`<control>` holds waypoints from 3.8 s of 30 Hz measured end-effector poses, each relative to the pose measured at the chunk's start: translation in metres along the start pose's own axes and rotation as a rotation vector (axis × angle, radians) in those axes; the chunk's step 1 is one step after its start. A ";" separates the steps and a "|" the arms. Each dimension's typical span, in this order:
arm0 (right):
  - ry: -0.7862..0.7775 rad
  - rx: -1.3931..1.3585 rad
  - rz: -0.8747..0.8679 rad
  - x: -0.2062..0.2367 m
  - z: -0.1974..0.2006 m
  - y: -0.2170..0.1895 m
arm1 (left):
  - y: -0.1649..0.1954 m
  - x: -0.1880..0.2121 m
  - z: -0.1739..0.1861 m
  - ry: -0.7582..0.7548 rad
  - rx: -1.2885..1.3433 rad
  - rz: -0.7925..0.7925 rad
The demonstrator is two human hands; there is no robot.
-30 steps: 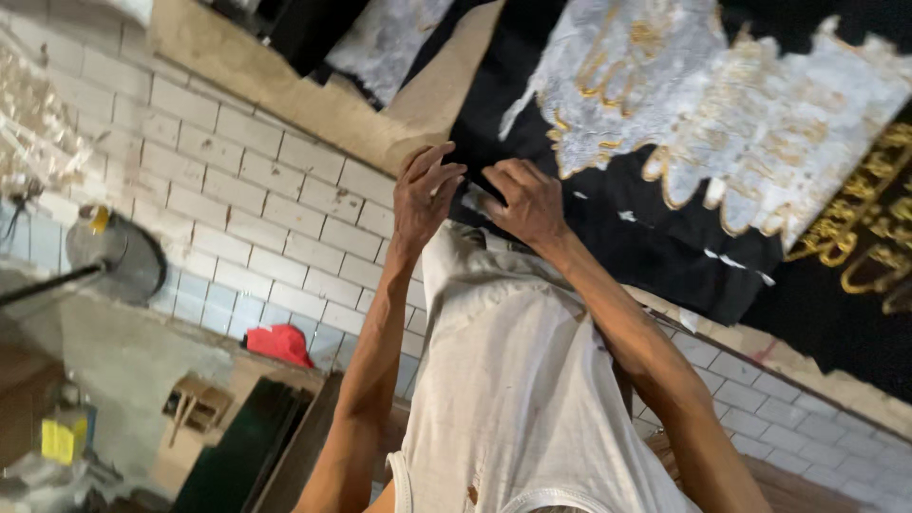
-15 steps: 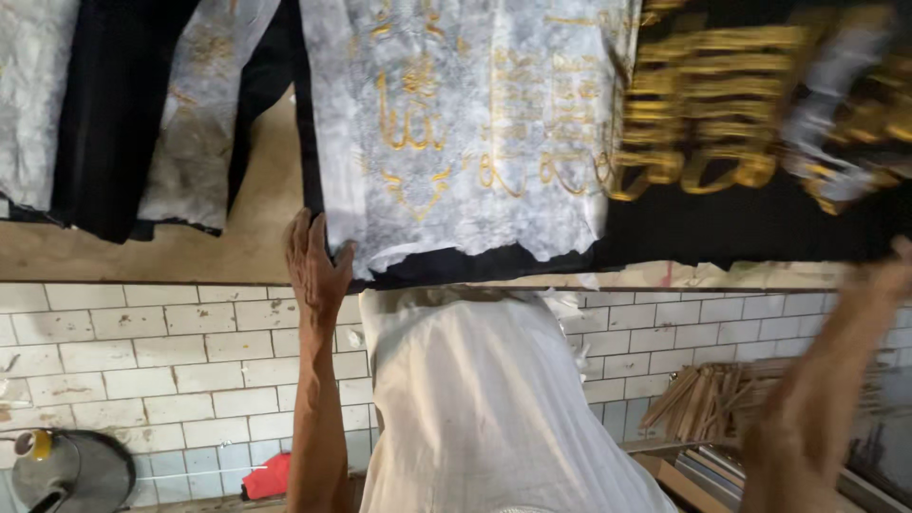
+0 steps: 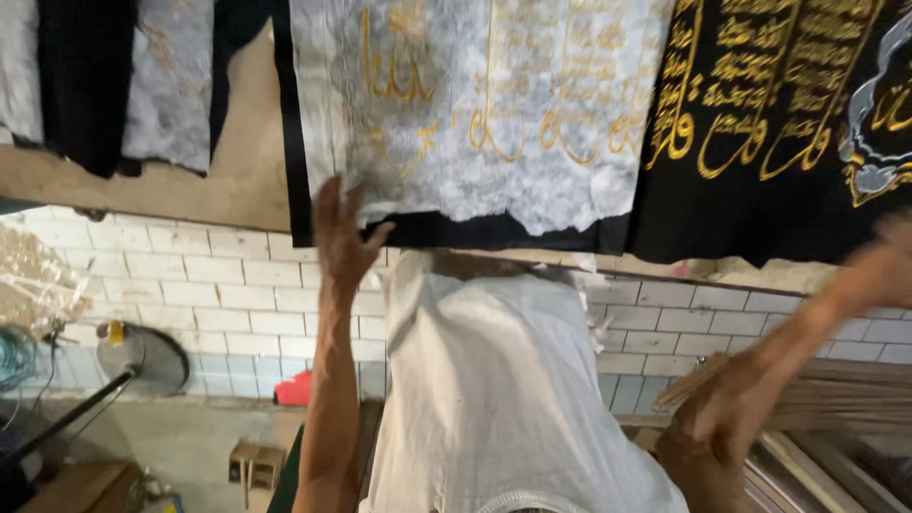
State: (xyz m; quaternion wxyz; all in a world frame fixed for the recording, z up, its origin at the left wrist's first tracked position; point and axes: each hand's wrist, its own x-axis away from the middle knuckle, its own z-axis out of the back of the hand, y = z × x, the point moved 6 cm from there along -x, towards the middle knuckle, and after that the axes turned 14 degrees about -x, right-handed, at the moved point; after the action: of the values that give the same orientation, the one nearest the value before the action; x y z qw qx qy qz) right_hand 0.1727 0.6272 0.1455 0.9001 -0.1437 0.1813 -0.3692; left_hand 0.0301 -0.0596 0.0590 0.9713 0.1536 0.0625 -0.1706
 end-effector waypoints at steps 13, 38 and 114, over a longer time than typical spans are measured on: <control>-0.562 -0.439 0.778 0.179 -0.129 -0.292 | -0.034 -0.016 0.014 0.013 0.076 -0.201; -0.761 -0.571 1.179 0.305 -0.217 -0.499 | -0.078 -0.028 0.021 -0.094 0.343 -0.115; -0.196 -0.511 0.084 0.181 -0.102 -0.192 | 0.112 -0.116 -0.055 -0.157 0.220 -0.659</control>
State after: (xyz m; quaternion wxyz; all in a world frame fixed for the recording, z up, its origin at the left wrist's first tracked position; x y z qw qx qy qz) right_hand 0.1306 0.3532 0.0905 0.8624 -0.3934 0.1864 -0.2584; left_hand -0.0429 0.0947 0.0587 0.8437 0.2153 0.0151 -0.4915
